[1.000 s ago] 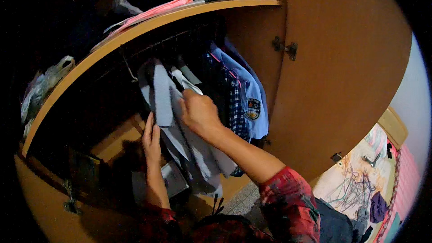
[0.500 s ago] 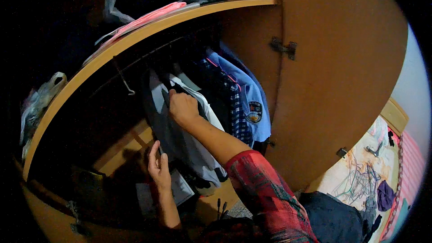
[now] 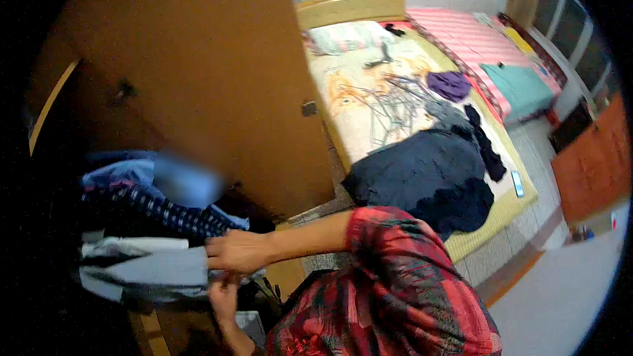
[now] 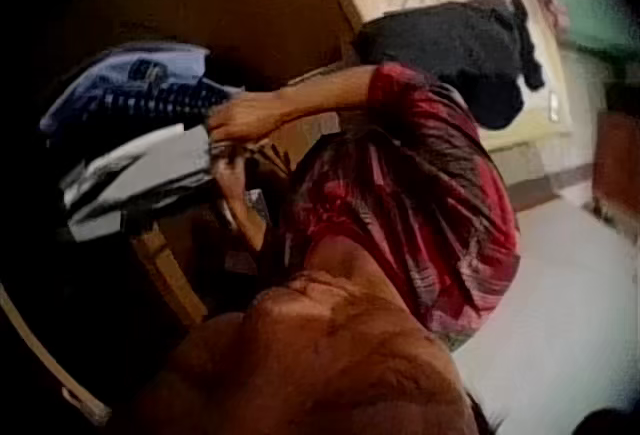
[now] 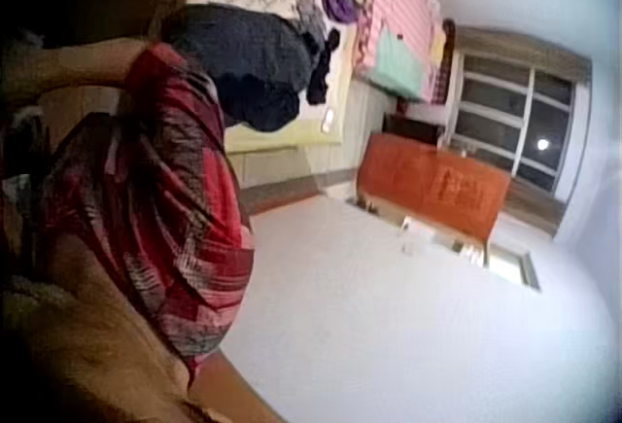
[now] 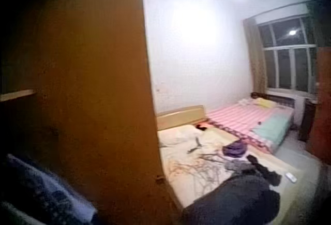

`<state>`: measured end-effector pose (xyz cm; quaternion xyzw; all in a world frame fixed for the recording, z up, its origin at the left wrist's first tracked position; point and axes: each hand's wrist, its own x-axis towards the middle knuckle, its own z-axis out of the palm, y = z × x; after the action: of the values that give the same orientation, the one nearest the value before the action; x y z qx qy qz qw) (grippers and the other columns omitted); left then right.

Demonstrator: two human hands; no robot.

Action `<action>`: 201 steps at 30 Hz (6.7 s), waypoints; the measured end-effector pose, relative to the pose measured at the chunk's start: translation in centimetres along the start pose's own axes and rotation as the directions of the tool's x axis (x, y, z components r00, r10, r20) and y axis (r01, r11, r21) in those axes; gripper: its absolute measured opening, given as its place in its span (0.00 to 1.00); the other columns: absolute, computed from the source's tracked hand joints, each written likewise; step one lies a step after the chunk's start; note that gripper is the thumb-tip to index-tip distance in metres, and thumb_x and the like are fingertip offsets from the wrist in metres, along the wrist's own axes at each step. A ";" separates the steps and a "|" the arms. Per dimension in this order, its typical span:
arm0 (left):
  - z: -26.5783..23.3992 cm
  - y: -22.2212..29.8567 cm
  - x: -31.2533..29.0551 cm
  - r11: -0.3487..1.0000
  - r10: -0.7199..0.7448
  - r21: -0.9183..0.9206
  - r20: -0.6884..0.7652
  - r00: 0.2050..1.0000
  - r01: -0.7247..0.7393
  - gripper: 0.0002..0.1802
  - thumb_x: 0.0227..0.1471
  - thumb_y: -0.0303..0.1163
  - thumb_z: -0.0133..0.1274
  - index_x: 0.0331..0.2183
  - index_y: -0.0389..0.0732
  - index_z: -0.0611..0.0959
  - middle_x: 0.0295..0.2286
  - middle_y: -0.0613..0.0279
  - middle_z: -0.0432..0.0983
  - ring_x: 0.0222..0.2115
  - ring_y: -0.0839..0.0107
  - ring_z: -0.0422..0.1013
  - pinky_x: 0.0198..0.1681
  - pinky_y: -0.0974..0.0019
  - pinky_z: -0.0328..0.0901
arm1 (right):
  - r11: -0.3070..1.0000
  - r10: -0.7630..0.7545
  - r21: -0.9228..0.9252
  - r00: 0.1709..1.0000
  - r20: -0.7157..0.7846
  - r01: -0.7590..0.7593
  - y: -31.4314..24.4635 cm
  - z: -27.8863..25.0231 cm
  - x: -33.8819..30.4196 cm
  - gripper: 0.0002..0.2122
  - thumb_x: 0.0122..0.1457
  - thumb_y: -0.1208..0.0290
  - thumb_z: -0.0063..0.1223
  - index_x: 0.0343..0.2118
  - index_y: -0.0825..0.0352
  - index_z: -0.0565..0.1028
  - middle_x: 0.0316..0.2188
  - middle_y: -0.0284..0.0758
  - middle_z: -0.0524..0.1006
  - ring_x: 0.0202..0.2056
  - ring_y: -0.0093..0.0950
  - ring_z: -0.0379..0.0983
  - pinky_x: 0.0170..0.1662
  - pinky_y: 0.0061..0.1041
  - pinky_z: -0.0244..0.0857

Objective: The person picks up shirts and pants from a bed, places them on hangers, and hangs them inside a wardrobe.

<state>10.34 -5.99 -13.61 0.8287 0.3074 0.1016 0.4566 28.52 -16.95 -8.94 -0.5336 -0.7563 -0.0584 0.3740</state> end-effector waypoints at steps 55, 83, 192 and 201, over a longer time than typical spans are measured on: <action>37.3 24.8 16.3 0.863 -0.154 0.415 0.759 0.633 -0.288 0.21 0.43 0.21 0.52 0.44 0.35 0.75 0.31 0.57 0.75 0.33 0.74 0.70 0.36 0.72 0.65 | 0.472 -0.023 0.838 -0.946 0.322 0.274 -2.4 0.8 -78.0 0.08 0.49 0.66 0.54 0.27 0.64 0.70 0.18 0.31 0.69 0.20 0.24 0.65 0.18 0.26 0.57; 50.0 23.6 12.6 0.985 -0.076 0.089 0.993 0.095 -0.148 0.31 0.50 0.38 0.53 0.53 0.38 0.64 0.45 0.54 0.68 0.46 0.68 0.65 0.47 0.68 0.61 | 0.532 0.647 0.683 -0.761 0.053 0.500 -6.4 -12.2 -57.4 0.25 0.41 0.81 0.47 0.48 0.70 0.64 0.46 0.41 0.69 0.48 0.37 0.66 0.53 0.36 0.57; 16.5 18.5 19.4 0.561 0.739 0.193 0.322 0.592 -0.805 0.20 0.38 0.12 0.44 0.34 0.38 0.81 0.27 0.52 0.69 0.31 0.59 0.69 0.37 0.65 0.63 | 0.380 0.666 -0.106 0.351 -0.658 -0.919 2.2 -22.3 -26.6 0.09 0.38 0.80 0.46 0.26 0.67 0.72 0.24 0.44 0.72 0.31 0.45 0.70 0.32 0.38 0.64; 16.3 20.7 17.9 0.760 0.627 -0.026 0.292 0.722 -0.650 0.19 0.47 0.18 0.42 0.43 0.39 0.75 0.29 0.58 0.73 0.29 0.65 0.70 0.36 0.67 0.65 | 0.656 0.587 0.403 0.096 -0.804 -0.638 -0.5 -23.2 -21.2 0.08 0.35 0.80 0.44 0.24 0.70 0.70 0.23 0.43 0.70 0.29 0.42 0.68 0.33 0.30 0.62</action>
<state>40.42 -14.71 -7.84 0.9065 -0.0617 0.1210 0.3998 42.98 -44.65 -5.60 -0.6859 -0.1394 -0.1893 0.6887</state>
